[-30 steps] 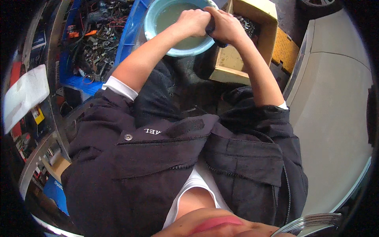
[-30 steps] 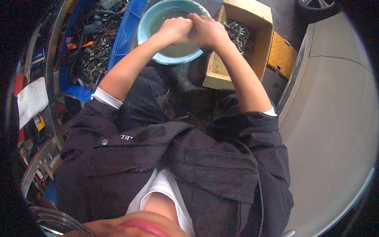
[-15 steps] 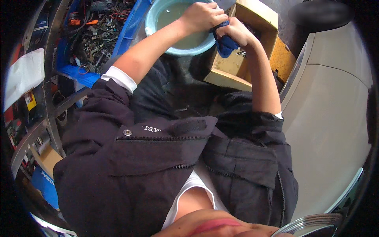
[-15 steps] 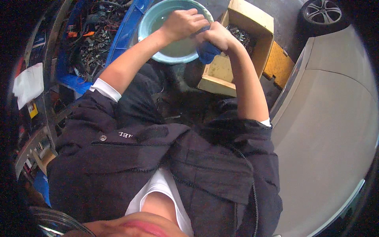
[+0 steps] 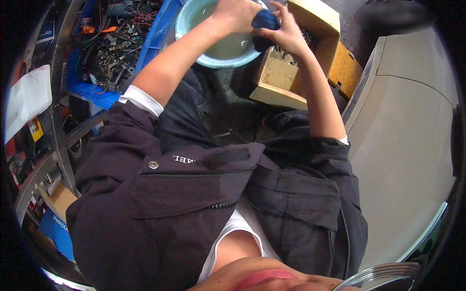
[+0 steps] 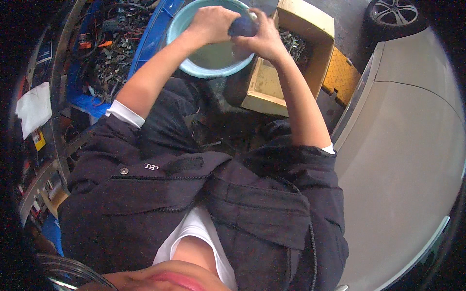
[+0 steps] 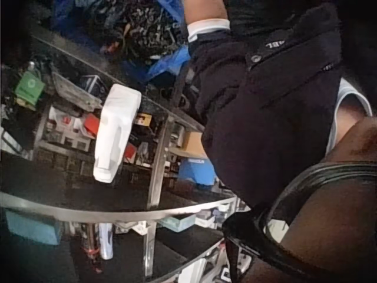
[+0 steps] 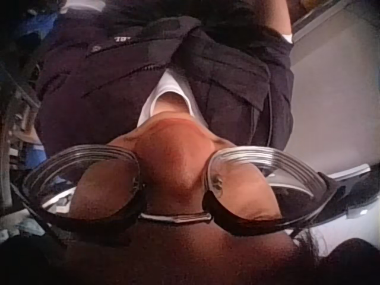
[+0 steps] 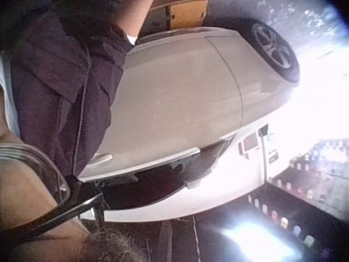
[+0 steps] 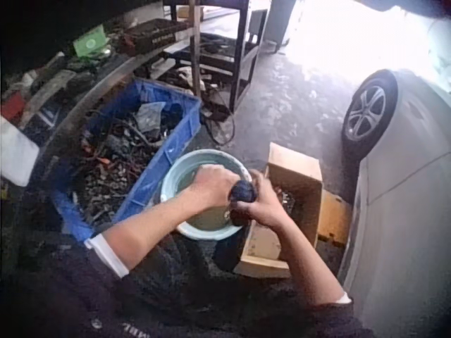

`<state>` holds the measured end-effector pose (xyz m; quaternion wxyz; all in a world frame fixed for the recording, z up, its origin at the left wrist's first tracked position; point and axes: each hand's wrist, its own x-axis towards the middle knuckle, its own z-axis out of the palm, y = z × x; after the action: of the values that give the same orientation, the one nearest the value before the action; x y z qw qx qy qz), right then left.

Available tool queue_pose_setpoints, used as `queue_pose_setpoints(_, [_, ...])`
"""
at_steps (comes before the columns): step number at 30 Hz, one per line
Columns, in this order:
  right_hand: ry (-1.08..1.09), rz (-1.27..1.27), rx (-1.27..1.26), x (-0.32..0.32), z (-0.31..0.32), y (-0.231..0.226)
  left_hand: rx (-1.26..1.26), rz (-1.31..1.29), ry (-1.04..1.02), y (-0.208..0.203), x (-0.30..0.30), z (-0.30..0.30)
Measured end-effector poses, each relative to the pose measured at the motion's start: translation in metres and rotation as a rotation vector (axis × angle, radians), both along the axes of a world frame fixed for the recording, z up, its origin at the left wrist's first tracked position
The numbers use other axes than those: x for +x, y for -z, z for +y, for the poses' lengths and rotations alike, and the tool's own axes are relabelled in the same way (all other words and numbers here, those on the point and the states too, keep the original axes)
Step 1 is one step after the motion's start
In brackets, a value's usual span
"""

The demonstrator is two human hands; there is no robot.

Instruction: The person cleans small metal car parts by dipping them in a water basin and wiping them with a blue cloth. The person handles the parts one at a time, wiping each piece and placing it into a cardboard box.

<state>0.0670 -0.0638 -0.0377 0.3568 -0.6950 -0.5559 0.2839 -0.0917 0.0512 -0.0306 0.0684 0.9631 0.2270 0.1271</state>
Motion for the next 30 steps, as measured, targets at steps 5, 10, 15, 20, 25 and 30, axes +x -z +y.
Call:
queue_pose_setpoints(5, [-0.213, -0.589, 0.287, -0.02, -0.012, -0.036, -0.635, 0.408, -0.213, 0.001, -0.004, 0.037])
queue_pose_setpoints(10, [-0.092, -0.849, 0.463, -0.041, -0.007, -0.001, -1.225, 0.217, -0.08, 0.011, -0.015, 0.037])
queue_pose_setpoints(15, [-0.068, -0.675, -0.241, -0.028, 0.003, 0.0, -0.64, 0.407, 0.054, 0.014, -0.001, 0.011])
queue_pose_setpoints(20, [-0.064, -0.393, -0.597, -0.025, 0.003, -0.007, 0.041, 0.051, 0.158, 0.053, -0.003, -0.017])
queue_pose_setpoints(25, [-0.082, 0.0, -0.549, -0.018, -0.008, 0.014, 0.232, -0.147, 0.312, 0.064, -0.005, -0.011])
queue_pose_setpoints(30, [-0.162, 0.424, -0.464, -0.005, -0.014, 0.021, 0.29, -0.189, 0.356, 0.047, 0.0, -0.007])
